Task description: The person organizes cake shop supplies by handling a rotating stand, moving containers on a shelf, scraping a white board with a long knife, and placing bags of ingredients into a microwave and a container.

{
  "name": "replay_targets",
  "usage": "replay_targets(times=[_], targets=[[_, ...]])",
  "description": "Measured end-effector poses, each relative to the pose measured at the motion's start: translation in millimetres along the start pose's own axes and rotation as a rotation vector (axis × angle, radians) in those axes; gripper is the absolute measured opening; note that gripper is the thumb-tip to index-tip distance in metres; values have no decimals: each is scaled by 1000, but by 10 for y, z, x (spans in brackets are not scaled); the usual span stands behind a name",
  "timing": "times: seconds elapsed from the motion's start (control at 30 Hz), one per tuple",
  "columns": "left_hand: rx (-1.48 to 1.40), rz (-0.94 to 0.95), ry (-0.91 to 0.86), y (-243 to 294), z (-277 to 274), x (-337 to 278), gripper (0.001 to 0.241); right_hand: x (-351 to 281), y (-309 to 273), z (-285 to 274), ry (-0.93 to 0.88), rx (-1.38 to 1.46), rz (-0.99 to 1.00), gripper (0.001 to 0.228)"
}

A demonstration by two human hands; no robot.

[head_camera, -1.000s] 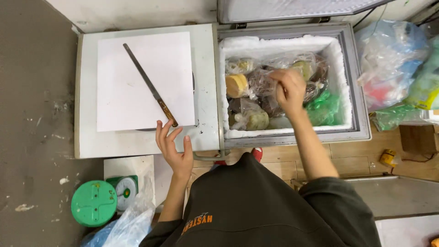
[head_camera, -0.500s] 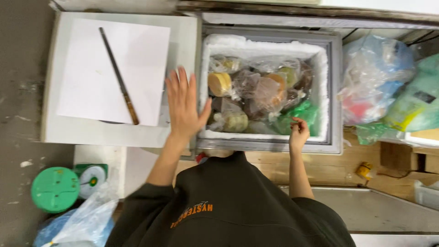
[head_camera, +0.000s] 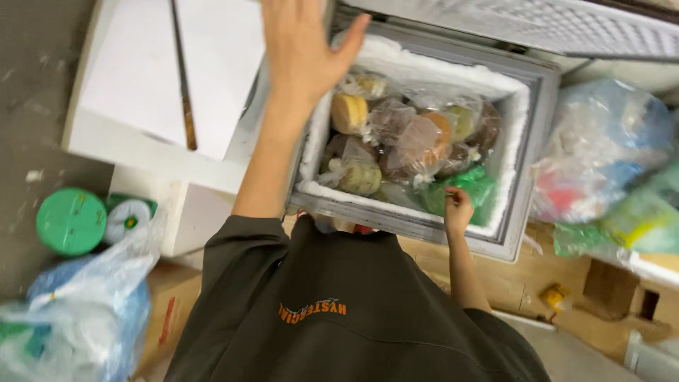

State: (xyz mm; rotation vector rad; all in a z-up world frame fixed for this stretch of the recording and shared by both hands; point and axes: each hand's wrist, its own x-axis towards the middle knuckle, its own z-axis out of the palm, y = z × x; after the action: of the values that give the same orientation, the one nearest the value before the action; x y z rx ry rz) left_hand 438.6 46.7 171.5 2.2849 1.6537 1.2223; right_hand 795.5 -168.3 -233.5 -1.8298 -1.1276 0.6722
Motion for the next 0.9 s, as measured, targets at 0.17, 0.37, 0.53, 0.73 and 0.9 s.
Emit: replay_targets(times=[0.17, 0.37, 0.53, 0.73, 0.9], targets=[[54, 69, 148, -31, -13, -794, 67, 281, -324, 1044, -596, -175, -401, 30], [-14, -316, -29, -138, -79, -2534, 50, 260, -897, 2285, -853, -419, -843, 47], [94, -601, 23, -2, -223, -3721, 45, 181, -973, 2522, -753, -726, -1037, 21], [24, -729, -51, -32, -180, -3972, 40, 473, -1056, 2241, -954, -744, -696, 28], [-78, -566, -133, -227, -39, -3544, 38, 829, -798, 1549, -944, -647, -522, 24]])
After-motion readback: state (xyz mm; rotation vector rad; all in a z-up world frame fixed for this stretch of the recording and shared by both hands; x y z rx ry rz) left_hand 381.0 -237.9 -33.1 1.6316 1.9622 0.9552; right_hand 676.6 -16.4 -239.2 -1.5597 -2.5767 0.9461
